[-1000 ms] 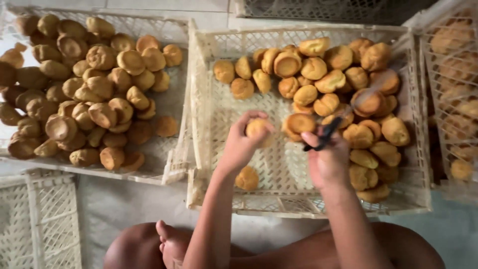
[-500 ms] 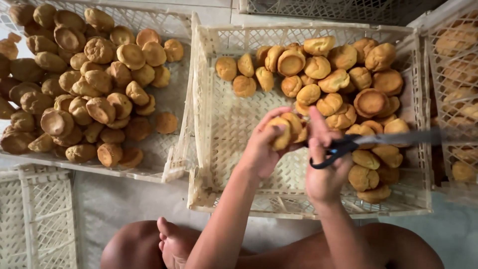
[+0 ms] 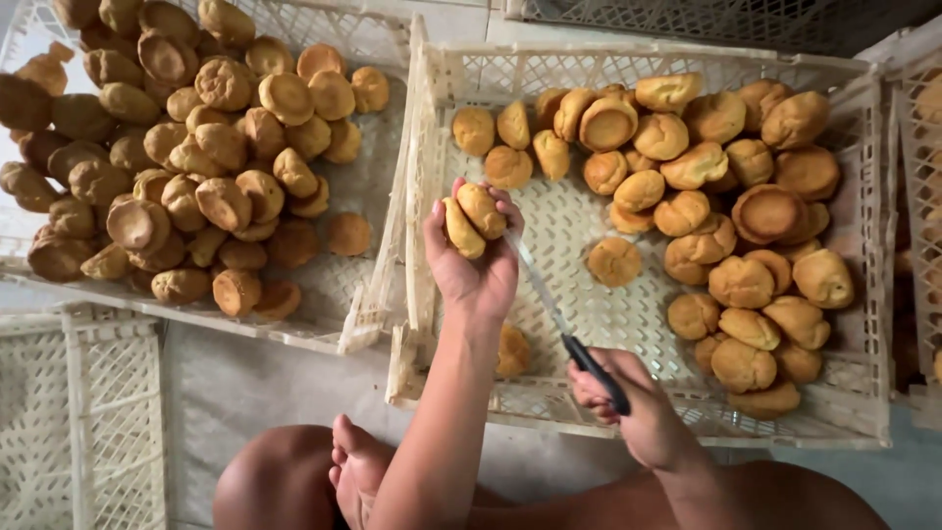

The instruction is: A person sitting on the floor uses scissors to cut a slit into small round pastries or bread rolls taken from plastic crates.

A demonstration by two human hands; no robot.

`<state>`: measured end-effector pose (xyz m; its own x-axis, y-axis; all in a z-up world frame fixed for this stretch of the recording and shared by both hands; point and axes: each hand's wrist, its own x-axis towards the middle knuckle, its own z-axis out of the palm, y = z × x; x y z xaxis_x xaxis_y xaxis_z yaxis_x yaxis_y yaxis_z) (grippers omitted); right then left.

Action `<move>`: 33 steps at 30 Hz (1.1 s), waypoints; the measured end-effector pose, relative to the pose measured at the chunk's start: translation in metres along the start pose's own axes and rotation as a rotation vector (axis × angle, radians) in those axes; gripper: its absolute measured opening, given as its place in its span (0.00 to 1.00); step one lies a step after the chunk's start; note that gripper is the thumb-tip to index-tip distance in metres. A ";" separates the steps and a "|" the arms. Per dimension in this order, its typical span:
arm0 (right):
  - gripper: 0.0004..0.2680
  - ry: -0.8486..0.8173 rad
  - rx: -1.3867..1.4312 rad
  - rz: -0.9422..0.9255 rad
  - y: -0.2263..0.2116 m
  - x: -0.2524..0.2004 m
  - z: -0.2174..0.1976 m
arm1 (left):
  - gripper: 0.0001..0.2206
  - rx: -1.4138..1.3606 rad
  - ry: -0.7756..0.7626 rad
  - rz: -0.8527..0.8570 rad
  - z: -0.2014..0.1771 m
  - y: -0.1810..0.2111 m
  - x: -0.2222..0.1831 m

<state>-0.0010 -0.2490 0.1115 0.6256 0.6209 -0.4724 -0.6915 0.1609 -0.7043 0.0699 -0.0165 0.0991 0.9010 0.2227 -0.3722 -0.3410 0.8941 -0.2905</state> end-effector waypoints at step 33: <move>0.10 0.162 -0.429 -0.071 -0.036 0.014 0.026 | 0.24 0.582 0.102 0.041 -0.008 -0.044 -0.019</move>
<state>0.0228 -0.2261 0.1442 0.7378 0.4865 -0.4680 -0.4545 -0.1546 -0.8772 0.0650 -0.0631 0.1116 0.8502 0.2484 -0.4643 -0.1455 0.9582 0.2462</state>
